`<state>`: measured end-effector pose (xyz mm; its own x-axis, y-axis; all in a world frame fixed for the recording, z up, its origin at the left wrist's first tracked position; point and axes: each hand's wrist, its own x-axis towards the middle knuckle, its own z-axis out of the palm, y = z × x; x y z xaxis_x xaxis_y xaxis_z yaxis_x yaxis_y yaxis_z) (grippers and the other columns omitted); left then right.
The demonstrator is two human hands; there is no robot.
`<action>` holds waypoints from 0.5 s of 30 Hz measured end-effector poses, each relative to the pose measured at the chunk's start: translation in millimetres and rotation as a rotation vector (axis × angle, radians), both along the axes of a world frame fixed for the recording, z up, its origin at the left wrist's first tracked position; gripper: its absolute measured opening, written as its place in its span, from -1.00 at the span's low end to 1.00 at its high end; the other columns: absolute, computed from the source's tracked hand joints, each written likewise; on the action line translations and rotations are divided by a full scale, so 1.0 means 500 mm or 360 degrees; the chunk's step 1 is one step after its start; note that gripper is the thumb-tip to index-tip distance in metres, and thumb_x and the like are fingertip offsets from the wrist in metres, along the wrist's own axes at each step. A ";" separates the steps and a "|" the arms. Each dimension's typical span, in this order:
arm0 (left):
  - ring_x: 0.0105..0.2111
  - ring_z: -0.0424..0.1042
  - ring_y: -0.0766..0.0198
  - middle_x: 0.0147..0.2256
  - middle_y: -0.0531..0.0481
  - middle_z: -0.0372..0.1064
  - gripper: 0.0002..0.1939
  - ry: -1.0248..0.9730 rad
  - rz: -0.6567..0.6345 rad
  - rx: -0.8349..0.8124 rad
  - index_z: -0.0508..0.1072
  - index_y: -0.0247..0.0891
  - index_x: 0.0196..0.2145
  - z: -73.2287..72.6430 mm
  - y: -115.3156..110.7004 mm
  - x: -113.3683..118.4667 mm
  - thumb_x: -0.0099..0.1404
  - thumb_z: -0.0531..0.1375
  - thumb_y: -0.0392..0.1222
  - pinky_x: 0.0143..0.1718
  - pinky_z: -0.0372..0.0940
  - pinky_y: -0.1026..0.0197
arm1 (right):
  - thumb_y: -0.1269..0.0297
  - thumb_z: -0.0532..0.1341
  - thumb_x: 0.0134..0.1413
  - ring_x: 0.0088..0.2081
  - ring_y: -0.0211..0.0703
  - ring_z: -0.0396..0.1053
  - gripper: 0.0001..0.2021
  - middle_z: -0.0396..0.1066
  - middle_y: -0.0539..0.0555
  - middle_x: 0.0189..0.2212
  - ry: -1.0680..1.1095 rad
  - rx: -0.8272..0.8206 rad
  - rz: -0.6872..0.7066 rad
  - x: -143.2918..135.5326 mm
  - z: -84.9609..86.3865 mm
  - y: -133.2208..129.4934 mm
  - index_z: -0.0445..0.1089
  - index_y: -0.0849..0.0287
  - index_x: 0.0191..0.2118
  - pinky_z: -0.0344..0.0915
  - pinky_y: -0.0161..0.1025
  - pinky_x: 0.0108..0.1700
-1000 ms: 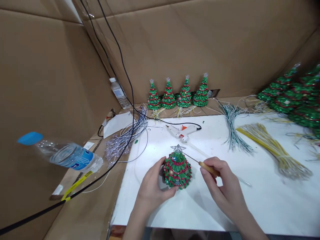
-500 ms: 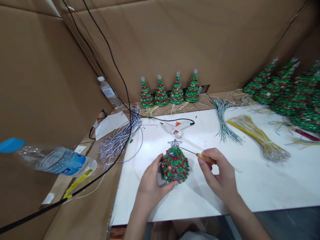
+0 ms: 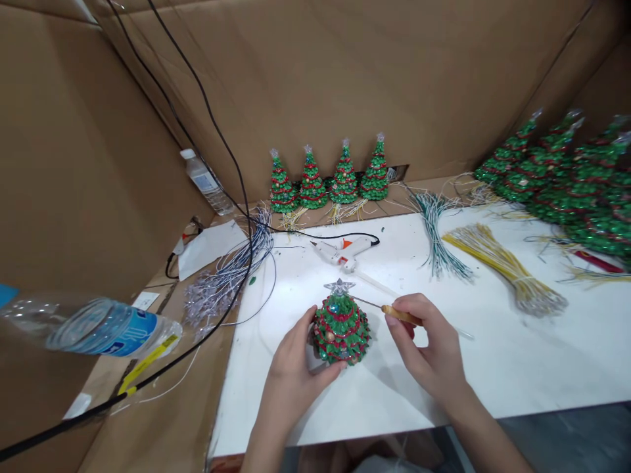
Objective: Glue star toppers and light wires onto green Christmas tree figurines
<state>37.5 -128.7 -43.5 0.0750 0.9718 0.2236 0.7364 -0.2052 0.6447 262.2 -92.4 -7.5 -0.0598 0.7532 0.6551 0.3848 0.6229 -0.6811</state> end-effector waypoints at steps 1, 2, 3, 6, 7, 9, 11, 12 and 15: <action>0.15 0.35 -0.04 0.19 -0.20 0.29 -0.15 0.0002 -0.0005 -0.0011 0.04 -0.13 0.29 0.001 0.000 0.000 0.15 0.35 -0.07 0.17 0.30 -0.12 | 0.53 0.14 0.17 -0.48 -0.33 0.17 -0.82 0.27 -0.01 -0.39 0.0003 0.0001 0.0000 0.000 0.000 0.000 0.26 0.11 -0.17 0.18 -0.35 -0.51; 0.16 0.34 -0.04 0.19 -0.20 0.29 -0.15 0.0004 -0.0011 -0.0021 0.03 -0.13 0.29 0.001 0.001 -0.001 0.15 0.35 -0.08 0.17 0.30 -0.13 | 0.53 0.15 0.17 -0.48 -0.33 0.17 -0.82 0.27 -0.01 -0.39 0.0005 -0.0003 -0.0002 0.000 0.000 0.000 0.26 0.11 -0.18 0.17 -0.35 -0.51; 0.16 0.34 -0.04 0.19 -0.21 0.28 -0.14 0.0006 -0.0017 -0.0025 0.02 -0.13 0.29 0.001 0.001 -0.001 0.15 0.35 -0.08 0.16 0.30 -0.13 | 0.53 0.15 0.17 -0.47 -0.33 0.17 -0.82 0.28 -0.01 -0.38 0.0006 -0.0010 0.0000 0.000 0.000 0.000 0.27 0.11 -0.18 0.18 -0.35 -0.51; 0.16 0.33 -0.04 0.19 -0.23 0.27 -0.13 0.0024 -0.0022 -0.0020 0.01 -0.13 0.30 0.001 0.002 -0.002 0.15 0.35 -0.09 0.16 0.29 -0.15 | 0.53 0.16 0.16 -0.48 -0.33 0.18 -0.81 0.31 0.01 -0.37 0.0015 -0.0041 0.0016 0.000 -0.002 -0.001 0.28 0.11 -0.16 0.19 -0.34 -0.51; 0.16 0.33 -0.05 0.19 -0.23 0.27 -0.13 0.0030 -0.0023 -0.0021 0.00 -0.13 0.30 0.001 0.001 -0.002 0.15 0.35 -0.09 0.16 0.30 -0.15 | 0.53 0.16 0.16 -0.47 -0.33 0.19 -0.80 0.32 0.01 -0.36 0.0021 -0.0047 0.0024 0.000 -0.003 -0.002 0.29 0.11 -0.14 0.19 -0.34 -0.52; 0.16 0.33 -0.05 0.19 -0.23 0.28 -0.13 0.0040 -0.0025 -0.0020 0.01 -0.13 0.30 0.002 0.001 -0.001 0.15 0.35 -0.09 0.16 0.30 -0.16 | 0.54 0.17 0.15 -0.46 -0.32 0.22 -0.78 0.34 0.03 -0.35 0.0033 -0.0050 0.0041 0.001 -0.006 -0.003 0.30 0.12 -0.12 0.19 -0.34 -0.52; 0.16 0.34 -0.05 0.19 -0.24 0.28 -0.14 0.0047 -0.0029 -0.0015 0.01 -0.14 0.29 0.004 0.000 0.000 0.15 0.35 -0.09 0.16 0.30 -0.16 | 0.56 0.17 0.14 -0.43 -0.31 0.25 -0.75 0.37 0.05 -0.33 0.0042 -0.0043 0.0053 0.003 -0.009 -0.003 0.31 0.12 -0.10 0.18 -0.34 -0.52; 0.16 0.34 -0.05 0.18 -0.24 0.29 -0.14 0.0051 -0.0031 -0.0011 0.01 -0.14 0.29 0.005 0.000 0.001 0.15 0.35 -0.08 0.15 0.31 -0.15 | 0.57 0.17 0.14 -0.42 -0.30 0.26 -0.74 0.38 0.06 -0.31 0.0043 -0.0036 0.0060 0.005 -0.010 -0.002 0.32 0.12 -0.09 0.18 -0.34 -0.52; 0.14 0.36 -0.06 0.17 -0.24 0.31 -0.15 0.0062 -0.0030 -0.0008 0.03 -0.15 0.29 0.008 0.001 0.002 0.15 0.35 -0.08 0.14 0.33 -0.15 | 0.57 0.18 0.14 -0.38 -0.28 0.31 -0.71 0.41 0.07 -0.30 0.0037 -0.0012 0.0085 0.010 -0.009 0.001 0.35 0.12 -0.06 0.19 -0.34 -0.51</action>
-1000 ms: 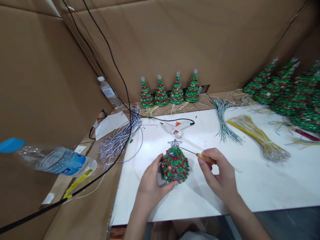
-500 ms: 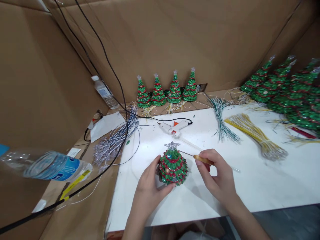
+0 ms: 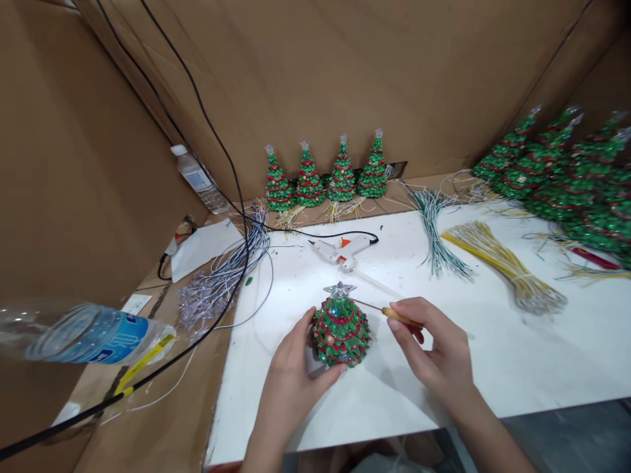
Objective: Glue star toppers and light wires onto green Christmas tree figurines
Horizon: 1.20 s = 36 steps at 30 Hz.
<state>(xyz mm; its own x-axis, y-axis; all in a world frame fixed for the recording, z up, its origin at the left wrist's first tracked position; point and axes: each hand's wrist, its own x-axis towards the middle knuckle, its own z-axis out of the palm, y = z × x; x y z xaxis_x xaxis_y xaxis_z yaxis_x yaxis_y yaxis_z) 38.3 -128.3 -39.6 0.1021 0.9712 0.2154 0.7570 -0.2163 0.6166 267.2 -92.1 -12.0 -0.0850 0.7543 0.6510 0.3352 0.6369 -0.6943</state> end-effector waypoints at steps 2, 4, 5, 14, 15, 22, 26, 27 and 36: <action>0.13 0.38 -0.06 0.16 -0.24 0.32 -0.15 0.0009 0.0000 0.0005 0.03 -0.15 0.28 0.002 0.001 0.000 0.15 0.35 -0.08 0.12 0.34 -0.15 | 0.57 0.18 0.14 -0.36 -0.28 0.32 -0.70 0.42 0.08 -0.30 -0.0013 0.0017 0.0034 0.004 0.003 0.003 0.36 0.13 -0.04 0.20 -0.35 -0.51; 0.12 0.39 -0.05 0.16 -0.24 0.32 -0.15 0.0022 0.0000 0.0019 0.03 -0.16 0.28 0.003 0.001 -0.001 0.15 0.34 -0.09 0.11 0.35 -0.14 | 0.56 0.18 0.15 -0.38 -0.30 0.30 -0.71 0.41 0.08 -0.30 -0.0025 0.0012 0.0079 0.008 0.008 0.006 0.37 0.14 -0.04 0.20 -0.37 -0.51; 0.11 0.39 -0.05 0.16 -0.24 0.33 -0.15 0.0029 -0.0002 0.0028 0.03 -0.17 0.29 0.003 0.001 -0.001 0.15 0.34 -0.08 0.10 0.36 -0.14 | 0.56 0.19 0.15 -0.38 -0.31 0.29 -0.72 0.41 0.08 -0.29 -0.0032 -0.0002 0.0103 0.010 0.011 0.007 0.37 0.15 -0.04 0.20 -0.37 -0.51; 0.10 0.41 -0.05 0.15 -0.26 0.34 -0.15 0.0047 -0.0004 0.0070 0.05 -0.20 0.28 0.004 0.002 0.001 0.14 0.35 -0.08 0.09 0.38 -0.13 | 0.54 0.17 0.20 -0.36 -0.34 0.28 -0.76 0.39 0.08 -0.26 -0.0158 -0.0092 0.0281 0.042 0.046 0.024 0.39 0.16 -0.05 0.19 -0.39 -0.48; 0.10 0.41 -0.05 0.15 -0.25 0.34 -0.16 0.0046 -0.0004 0.0067 0.05 -0.20 0.28 0.005 0.002 0.001 0.14 0.35 -0.08 0.09 0.38 -0.13 | 0.53 0.17 0.20 -0.35 -0.34 0.29 -0.76 0.39 0.07 -0.26 -0.0175 -0.0089 0.0297 0.046 0.050 0.026 0.39 0.15 -0.05 0.19 -0.40 -0.48; 0.10 0.41 -0.05 0.15 -0.27 0.33 -0.16 0.0053 -0.0016 0.0108 0.07 -0.22 0.26 0.005 0.001 -0.001 0.13 0.36 -0.11 0.09 0.39 -0.09 | 0.46 0.14 0.27 -0.25 -0.32 0.31 -0.77 0.40 0.07 -0.20 -0.0301 -0.0175 0.0392 0.064 0.069 0.048 0.40 0.11 -0.02 0.19 -0.39 -0.42; 0.10 0.41 -0.06 0.15 -0.29 0.33 -0.17 0.0058 -0.0018 0.0120 0.08 -0.25 0.26 0.003 -0.001 -0.001 0.13 0.35 -0.12 0.08 0.39 -0.09 | 0.40 0.09 0.32 -0.31 -0.35 0.29 -0.80 0.38 0.03 -0.28 -0.0417 -0.0229 0.0437 0.070 0.082 0.054 0.39 0.10 -0.03 0.19 -0.38 -0.35; 0.10 0.41 -0.06 0.15 -0.28 0.34 -0.17 0.0058 -0.0017 0.0120 0.08 -0.25 0.26 0.003 0.000 0.000 0.13 0.35 -0.12 0.08 0.40 -0.09 | 0.38 0.08 0.33 -0.34 -0.36 0.28 -0.80 0.36 0.01 -0.30 -0.0428 -0.0245 0.0445 0.070 0.084 0.055 0.37 0.09 -0.03 0.19 -0.39 -0.36; 0.12 0.40 -0.04 0.16 -0.26 0.33 -0.19 0.0045 -0.0020 0.0085 0.08 -0.23 0.26 0.008 0.003 0.002 0.14 0.34 -0.13 0.11 0.37 -0.07 | 0.25 0.21 0.24 -0.47 -0.37 0.21 -0.90 0.30 -0.04 -0.41 -0.0339 -0.0328 0.0375 0.077 0.090 0.085 0.27 0.12 -0.24 0.18 -0.42 -0.47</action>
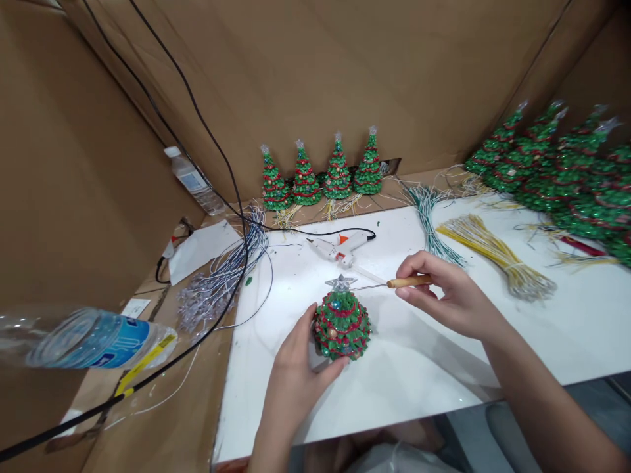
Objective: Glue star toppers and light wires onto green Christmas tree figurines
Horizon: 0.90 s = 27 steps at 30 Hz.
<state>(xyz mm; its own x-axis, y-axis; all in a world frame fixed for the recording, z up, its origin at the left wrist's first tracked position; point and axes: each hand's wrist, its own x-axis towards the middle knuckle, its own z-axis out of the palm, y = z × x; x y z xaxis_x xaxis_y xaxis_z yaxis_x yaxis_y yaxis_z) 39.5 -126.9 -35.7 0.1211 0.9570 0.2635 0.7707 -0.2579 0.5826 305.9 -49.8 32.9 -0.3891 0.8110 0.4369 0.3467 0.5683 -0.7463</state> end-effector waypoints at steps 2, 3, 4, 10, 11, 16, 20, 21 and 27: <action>0.12 0.40 -0.03 0.15 -0.26 0.34 -0.20 -0.0007 0.0001 -0.0003 0.09 -0.24 0.25 0.001 0.001 -0.001 0.14 0.34 -0.13 0.11 0.37 -0.07 | 0.23 0.20 0.24 -0.42 -0.34 0.27 -0.89 0.33 -0.02 -0.38 -0.0025 -0.0021 0.0047 0.002 0.004 0.010 0.28 0.13 -0.23 0.23 -0.40 -0.42; 0.12 0.40 -0.03 0.15 -0.26 0.34 -0.20 -0.0006 0.0002 -0.0006 0.09 -0.24 0.25 0.001 0.001 -0.002 0.14 0.34 -0.13 0.11 0.37 -0.07 | 0.21 0.19 0.25 -0.41 -0.33 0.28 -0.88 0.34 -0.01 -0.38 -0.0037 -0.0036 0.0067 0.003 0.007 0.014 0.29 0.13 -0.23 0.24 -0.40 -0.41; 0.12 0.40 -0.03 0.16 -0.26 0.34 -0.20 -0.0004 0.0003 -0.0007 0.09 -0.24 0.25 0.001 0.001 -0.002 0.14 0.34 -0.13 0.11 0.37 -0.07 | 0.20 0.18 0.26 -0.40 -0.33 0.28 -0.88 0.34 -0.01 -0.38 -0.0047 -0.0050 0.0086 0.004 0.009 0.018 0.30 0.13 -0.22 0.24 -0.39 -0.40; 0.12 0.40 -0.04 0.16 -0.26 0.33 -0.20 -0.0010 0.0012 -0.0019 0.09 -0.25 0.26 0.003 -0.002 0.000 0.15 0.33 -0.11 0.11 0.38 -0.06 | 0.22 0.12 0.31 -0.40 -0.32 0.31 -0.84 0.38 0.02 -0.39 -0.0111 -0.0005 0.0184 0.007 0.021 0.032 0.37 0.16 -0.23 0.20 -0.38 -0.41; 0.12 0.40 -0.04 0.16 -0.26 0.33 -0.20 -0.0014 0.0015 -0.0025 0.09 -0.24 0.26 0.003 -0.003 0.001 0.15 0.33 -0.12 0.11 0.38 -0.06 | 0.23 0.10 0.32 -0.40 -0.31 0.31 -0.83 0.39 0.03 -0.39 -0.0123 0.0011 0.0193 0.007 0.023 0.033 0.38 0.17 -0.24 0.20 -0.37 -0.40; 0.12 0.39 -0.05 0.16 -0.27 0.33 -0.21 -0.0017 0.0015 -0.0032 0.10 -0.24 0.26 0.003 0.000 0.003 0.15 0.33 -0.12 0.12 0.36 -0.08 | 0.20 0.15 0.28 -0.45 -0.32 0.28 -0.85 0.39 0.01 -0.41 -0.0122 -0.0019 0.0201 0.004 0.030 0.037 0.36 0.17 -0.21 0.16 -0.37 -0.46; 0.12 0.39 -0.05 0.16 -0.27 0.33 -0.20 -0.0009 0.0014 -0.0028 0.09 -0.24 0.26 0.004 0.001 0.001 0.15 0.33 -0.12 0.11 0.37 -0.08 | 0.21 0.25 0.18 -0.51 -0.36 0.20 -0.85 0.34 -0.03 -0.46 -0.0073 -0.0008 0.0194 -0.001 0.037 0.047 0.32 0.17 -0.29 0.09 -0.39 -0.52; 0.12 0.39 -0.05 0.16 -0.27 0.33 -0.20 -0.0010 0.0010 -0.0029 0.09 -0.24 0.26 0.004 0.001 0.001 0.15 0.33 -0.12 0.12 0.36 -0.08 | 0.22 0.24 0.18 -0.50 -0.36 0.20 -0.86 0.34 -0.03 -0.46 -0.0061 -0.0006 0.0216 -0.001 0.039 0.052 0.32 0.17 -0.30 0.10 -0.39 -0.51; 0.14 0.38 -0.02 0.16 -0.27 0.33 -0.20 -0.0013 0.0009 -0.0064 0.08 -0.25 0.26 0.007 -0.002 -0.004 0.16 0.33 -0.12 0.14 0.34 -0.07 | 0.23 0.18 0.26 -0.42 -0.31 0.29 -0.84 0.38 0.03 -0.41 -0.0081 0.0025 0.0396 0.000 0.044 0.074 0.40 0.20 -0.28 0.20 -0.35 -0.39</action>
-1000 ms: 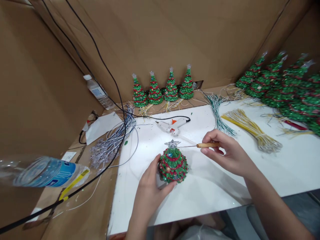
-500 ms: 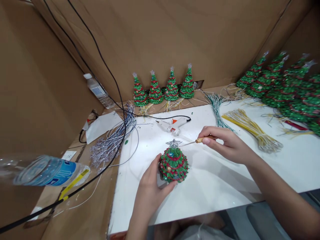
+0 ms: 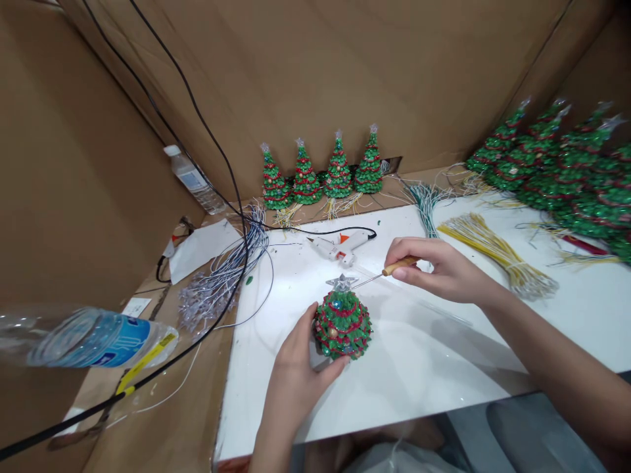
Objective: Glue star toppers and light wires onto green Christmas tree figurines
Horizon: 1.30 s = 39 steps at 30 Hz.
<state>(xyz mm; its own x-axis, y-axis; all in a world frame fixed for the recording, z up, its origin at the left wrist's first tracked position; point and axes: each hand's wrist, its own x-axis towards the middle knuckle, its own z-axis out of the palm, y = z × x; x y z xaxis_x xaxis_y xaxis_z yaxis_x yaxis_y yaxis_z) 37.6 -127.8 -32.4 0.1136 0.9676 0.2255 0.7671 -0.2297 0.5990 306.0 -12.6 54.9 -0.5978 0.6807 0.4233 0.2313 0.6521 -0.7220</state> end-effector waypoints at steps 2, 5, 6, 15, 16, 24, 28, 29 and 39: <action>0.13 0.38 -0.02 0.16 -0.27 0.32 -0.20 0.0000 -0.0003 0.0007 0.08 -0.26 0.26 -0.002 0.000 -0.001 0.16 0.33 -0.12 0.14 0.34 -0.07 | 0.24 0.15 0.28 -0.40 -0.30 0.31 -0.82 0.40 0.05 -0.41 -0.0006 0.0028 0.0053 0.000 0.003 0.003 0.42 0.20 -0.29 0.21 -0.33 -0.37; 0.13 0.38 -0.02 0.16 -0.27 0.32 -0.20 -0.0001 -0.0007 0.0015 0.08 -0.25 0.26 -0.005 0.001 0.000 0.16 0.33 -0.12 0.14 0.34 -0.07 | 0.24 0.11 0.31 -0.42 -0.31 0.32 -0.77 0.41 0.05 -0.42 -0.0066 0.0049 0.0090 -0.001 0.011 0.005 0.44 0.21 -0.29 0.20 -0.34 -0.39; 0.13 0.38 -0.02 0.16 -0.26 0.32 -0.20 -0.0002 -0.0007 0.0015 0.08 -0.25 0.26 -0.005 0.001 0.001 0.16 0.33 -0.13 0.14 0.34 -0.07 | 0.23 0.10 0.31 -0.45 -0.32 0.30 -0.76 0.41 0.05 -0.44 -0.0088 0.0034 0.0090 -0.002 0.013 0.006 0.44 0.21 -0.29 0.18 -0.36 -0.42; 0.14 0.37 -0.02 0.17 -0.24 0.32 -0.21 -0.0026 -0.0007 -0.0010 0.08 -0.22 0.26 0.000 -0.001 0.002 0.16 0.33 -0.12 0.14 0.34 -0.07 | 0.14 0.23 0.17 -0.55 -0.39 0.11 -0.78 0.25 -0.06 -0.54 -0.0103 -0.0193 0.0047 0.000 0.021 0.007 0.31 0.18 -0.38 0.03 -0.42 -0.55; 0.14 0.37 -0.02 0.17 -0.24 0.32 -0.20 -0.0026 -0.0005 -0.0006 0.08 -0.21 0.26 -0.001 -0.001 0.002 0.16 0.33 -0.12 0.14 0.34 -0.07 | 0.13 0.20 0.20 -0.56 -0.39 0.11 -0.76 0.25 -0.06 -0.55 -0.0132 -0.0198 0.0055 0.001 0.021 0.008 0.33 0.18 -0.38 0.03 -0.41 -0.56; 0.15 0.37 -0.05 0.18 -0.25 0.31 -0.20 -0.0024 0.0004 0.0008 0.10 -0.22 0.26 -0.002 -0.001 0.003 0.15 0.33 -0.10 0.14 0.34 -0.08 | 0.07 0.18 0.22 -0.56 -0.38 0.10 -0.75 0.22 -0.07 -0.56 -0.0111 -0.0238 0.0008 0.003 0.024 -0.001 0.35 0.18 -0.29 0.04 -0.40 -0.56; 0.13 0.38 -0.04 0.17 -0.26 0.33 -0.21 -0.0027 0.0000 -0.0017 0.10 -0.23 0.26 0.001 -0.001 0.004 0.16 0.33 -0.10 0.14 0.35 -0.08 | 0.09 0.18 0.22 -0.57 -0.39 0.09 -0.74 0.20 -0.08 -0.58 -0.0124 -0.0267 0.0004 0.003 0.024 -0.003 0.31 0.18 -0.37 0.03 -0.41 -0.57; 0.13 0.38 -0.04 0.16 -0.25 0.33 -0.20 -0.0027 0.0000 -0.0024 0.09 -0.23 0.26 0.002 -0.001 0.004 0.16 0.33 -0.09 0.14 0.35 -0.07 | 0.08 0.14 0.26 -0.57 -0.39 0.09 -0.71 0.20 -0.07 -0.59 -0.0170 -0.0240 -0.0002 0.003 0.024 -0.003 0.32 0.18 -0.40 0.02 -0.41 -0.57; 0.13 0.38 -0.05 0.16 -0.25 0.33 -0.20 -0.0033 0.0006 -0.0015 0.09 -0.21 0.26 0.002 0.001 0.004 0.15 0.34 -0.10 0.14 0.34 -0.08 | 0.11 0.23 0.17 -0.56 -0.39 0.13 -0.76 0.28 -0.06 -0.55 -0.0175 -0.0149 -0.0012 0.006 0.029 -0.001 0.33 0.17 -0.37 0.05 -0.42 -0.57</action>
<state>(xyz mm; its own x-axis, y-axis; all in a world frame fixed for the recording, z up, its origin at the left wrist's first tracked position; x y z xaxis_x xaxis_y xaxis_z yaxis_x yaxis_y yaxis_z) 39.8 -127.5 -31.4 0.1056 0.9701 0.2187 0.7554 -0.2213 0.6167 308.9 -13.0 69.4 -0.6316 0.7189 0.2903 0.3169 0.5812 -0.7495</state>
